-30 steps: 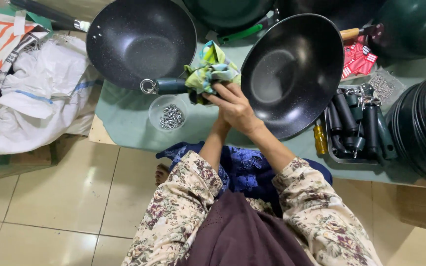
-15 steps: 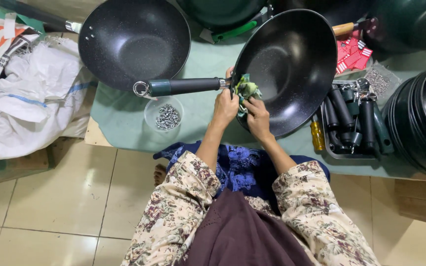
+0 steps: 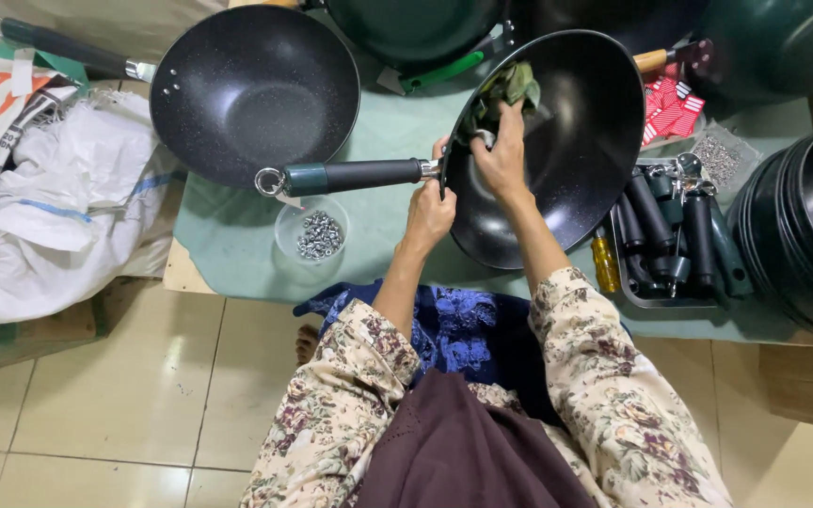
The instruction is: Wiping a wok and assembling a handle onto a lid
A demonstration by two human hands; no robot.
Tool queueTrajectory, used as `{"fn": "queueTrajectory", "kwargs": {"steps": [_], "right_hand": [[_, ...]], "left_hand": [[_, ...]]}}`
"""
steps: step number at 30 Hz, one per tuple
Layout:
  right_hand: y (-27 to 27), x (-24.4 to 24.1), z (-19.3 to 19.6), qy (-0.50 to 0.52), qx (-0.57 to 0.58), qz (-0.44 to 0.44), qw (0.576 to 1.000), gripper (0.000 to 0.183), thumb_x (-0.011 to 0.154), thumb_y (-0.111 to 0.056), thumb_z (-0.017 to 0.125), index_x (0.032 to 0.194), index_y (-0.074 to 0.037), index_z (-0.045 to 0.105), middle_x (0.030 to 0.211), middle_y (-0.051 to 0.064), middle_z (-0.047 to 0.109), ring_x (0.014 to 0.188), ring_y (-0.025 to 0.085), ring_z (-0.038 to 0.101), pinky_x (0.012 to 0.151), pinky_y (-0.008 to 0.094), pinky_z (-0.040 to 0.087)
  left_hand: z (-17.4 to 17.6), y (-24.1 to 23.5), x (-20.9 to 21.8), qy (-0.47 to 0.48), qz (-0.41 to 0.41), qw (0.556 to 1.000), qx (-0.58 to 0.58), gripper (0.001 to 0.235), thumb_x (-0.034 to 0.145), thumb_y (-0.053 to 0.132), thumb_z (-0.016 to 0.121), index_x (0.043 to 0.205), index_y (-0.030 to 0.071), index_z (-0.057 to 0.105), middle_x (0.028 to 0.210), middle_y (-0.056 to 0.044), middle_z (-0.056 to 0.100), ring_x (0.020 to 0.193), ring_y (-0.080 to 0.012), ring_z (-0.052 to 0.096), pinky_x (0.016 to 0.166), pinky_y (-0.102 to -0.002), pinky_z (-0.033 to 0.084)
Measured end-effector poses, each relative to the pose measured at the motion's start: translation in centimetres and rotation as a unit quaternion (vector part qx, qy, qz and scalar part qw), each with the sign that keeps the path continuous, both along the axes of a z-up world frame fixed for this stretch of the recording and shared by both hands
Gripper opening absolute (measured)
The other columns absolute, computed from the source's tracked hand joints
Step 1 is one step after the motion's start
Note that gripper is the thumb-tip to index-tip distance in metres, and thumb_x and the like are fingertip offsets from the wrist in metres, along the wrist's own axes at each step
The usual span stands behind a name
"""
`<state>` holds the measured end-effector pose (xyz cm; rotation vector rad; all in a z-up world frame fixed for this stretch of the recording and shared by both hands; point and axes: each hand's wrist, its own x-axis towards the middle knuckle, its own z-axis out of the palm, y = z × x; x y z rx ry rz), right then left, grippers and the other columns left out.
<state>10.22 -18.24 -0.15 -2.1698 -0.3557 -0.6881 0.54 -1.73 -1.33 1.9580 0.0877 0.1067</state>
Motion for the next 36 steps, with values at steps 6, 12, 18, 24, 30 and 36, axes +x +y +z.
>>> {"fn": "queueTrajectory", "kwargs": {"steps": [6,12,18,24,30,36], "right_hand": [[1.6,-10.3,-1.1,0.168,-0.075,0.14,0.973,0.061,0.08,-0.012,0.066,0.14,-0.018,0.052,0.134,0.02,0.057,0.133,0.04,0.052,0.114,0.055,0.038],[-11.7,-11.8,-10.1,0.312,-0.41,0.087,0.853,0.049,0.08,-0.025,0.068,0.126,-0.023,0.054,0.149,0.034,0.039,0.108,0.051,0.068,0.077,0.063,0.06],[-16.8,-6.6,-3.1,0.185,-0.424,-0.037,0.886,0.072,0.087,-0.013,0.074,0.151,-0.009,0.041,0.155,0.041,0.018,0.134,0.057,0.038,0.081,0.063,0.059],[-8.4,-1.8,3.2,0.205,-0.125,0.002,0.971,0.074,0.108,-0.058,0.06,0.151,-0.003,0.035,0.154,0.047,0.011,0.146,0.061,0.023,0.118,0.069,0.032],[0.4,-9.4,7.9,0.253,-0.108,0.146,0.95,0.047,0.113,-0.046,0.042,0.146,-0.013,0.049,0.163,0.037,0.019,0.143,0.063,0.024,0.119,0.068,0.028],[-5.8,-13.3,0.7,0.22,-0.173,0.236,0.931,0.032,0.094,-0.041,0.07,0.113,-0.017,0.062,0.159,0.017,0.046,0.135,0.043,0.053,0.102,0.06,0.049]], "left_hand": [[-0.5,0.2,0.3,0.013,0.021,1.0,-0.009,0.032,0.088,0.025,0.054,0.082,-0.006,0.06,0.077,-0.032,0.066,0.084,-0.0493,0.068,0.068,-0.059,0.05],[-0.4,0.0,-0.4,0.003,0.031,1.0,0.003,0.03,0.09,0.023,0.053,0.081,-0.005,0.06,0.073,-0.032,0.063,0.079,-0.0491,0.068,0.064,-0.058,0.049],[1.3,0.2,-0.7,0.009,0.014,1.0,0.01,0.035,0.091,0.029,0.054,0.081,-0.003,0.061,0.074,-0.028,0.067,0.078,-0.0465,0.069,0.064,-0.056,0.05],[0.3,0.4,-0.6,-0.008,0.013,1.0,-0.005,0.034,0.091,0.026,0.056,0.079,-0.006,0.06,0.071,-0.032,0.064,0.072,-0.0471,0.068,0.059,-0.054,0.047],[1.1,0.4,-0.3,-0.01,0.02,1.0,-0.002,0.032,0.09,0.024,0.056,0.08,-0.006,0.059,0.072,-0.033,0.062,0.074,-0.0488,0.067,0.06,-0.057,0.045],[2.6,0.8,-1.7,0.018,0.038,0.999,-0.005,0.033,0.09,0.025,0.055,0.078,-0.005,0.058,0.071,-0.031,0.063,0.072,-0.0453,0.068,0.06,-0.053,0.048]]}}
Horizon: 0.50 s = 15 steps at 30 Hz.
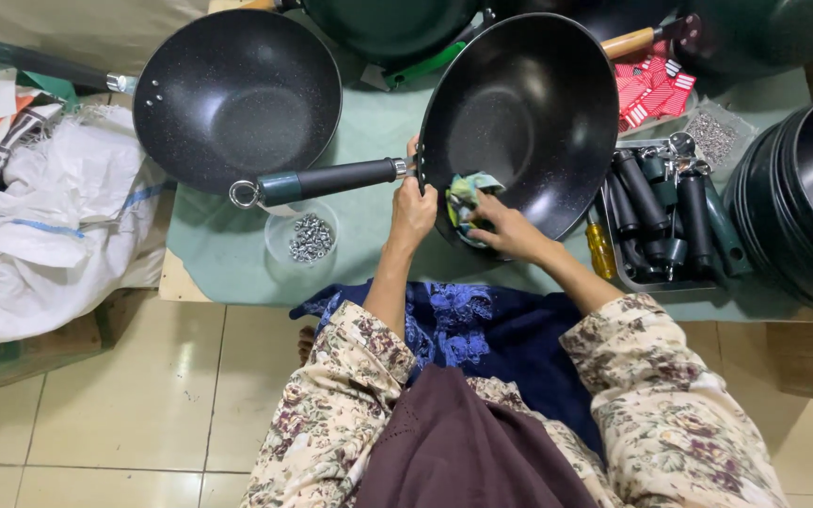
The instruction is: Wiping a wok and assembling a handle onto a lid
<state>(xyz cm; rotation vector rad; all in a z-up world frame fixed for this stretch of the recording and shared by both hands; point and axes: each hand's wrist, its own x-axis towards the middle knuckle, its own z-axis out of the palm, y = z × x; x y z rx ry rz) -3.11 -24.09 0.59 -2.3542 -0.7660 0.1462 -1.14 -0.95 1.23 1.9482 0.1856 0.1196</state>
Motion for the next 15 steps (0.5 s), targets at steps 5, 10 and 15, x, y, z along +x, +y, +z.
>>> {"fn": "queueTrajectory", "kwargs": {"steps": [5,10,15], "right_hand": [[-11.4,4.6,-5.5,-0.169,-0.281,-0.051,0.943,0.04,0.078,-0.043,0.08,0.11,-0.022,0.066,0.159,0.003,0.053,0.138,0.03,0.053,0.105,0.054,0.049],[-11.6,9.5,-1.6,-0.262,-0.324,-0.151,0.896,0.044,0.087,-0.031,0.079,0.124,-0.012,0.065,0.162,0.016,0.044,0.13,0.037,0.051,0.091,0.051,0.056],[-3.9,12.1,-3.9,-0.064,-0.025,-0.209,0.975,0.049,0.093,-0.029,0.077,0.135,-0.017,0.055,0.126,0.028,0.059,0.108,0.054,0.064,0.091,0.064,0.053]], "left_hand": [[-0.6,-0.2,0.3,0.007,-0.008,1.0,0.006,0.032,0.089,0.026,0.055,0.077,-0.003,0.059,0.07,-0.029,0.063,0.071,-0.0445,0.068,0.061,-0.054,0.046],[-0.3,-0.2,0.3,0.01,-0.012,1.0,-0.001,0.03,0.089,0.024,0.055,0.079,-0.004,0.059,0.072,-0.03,0.064,0.073,-0.0449,0.068,0.061,-0.054,0.047],[13.5,0.1,-4.3,0.028,-0.002,1.0,-0.009,0.027,0.087,0.023,0.056,0.079,-0.002,0.06,0.069,-0.027,0.064,0.072,-0.0443,0.069,0.061,-0.054,0.048]]}}
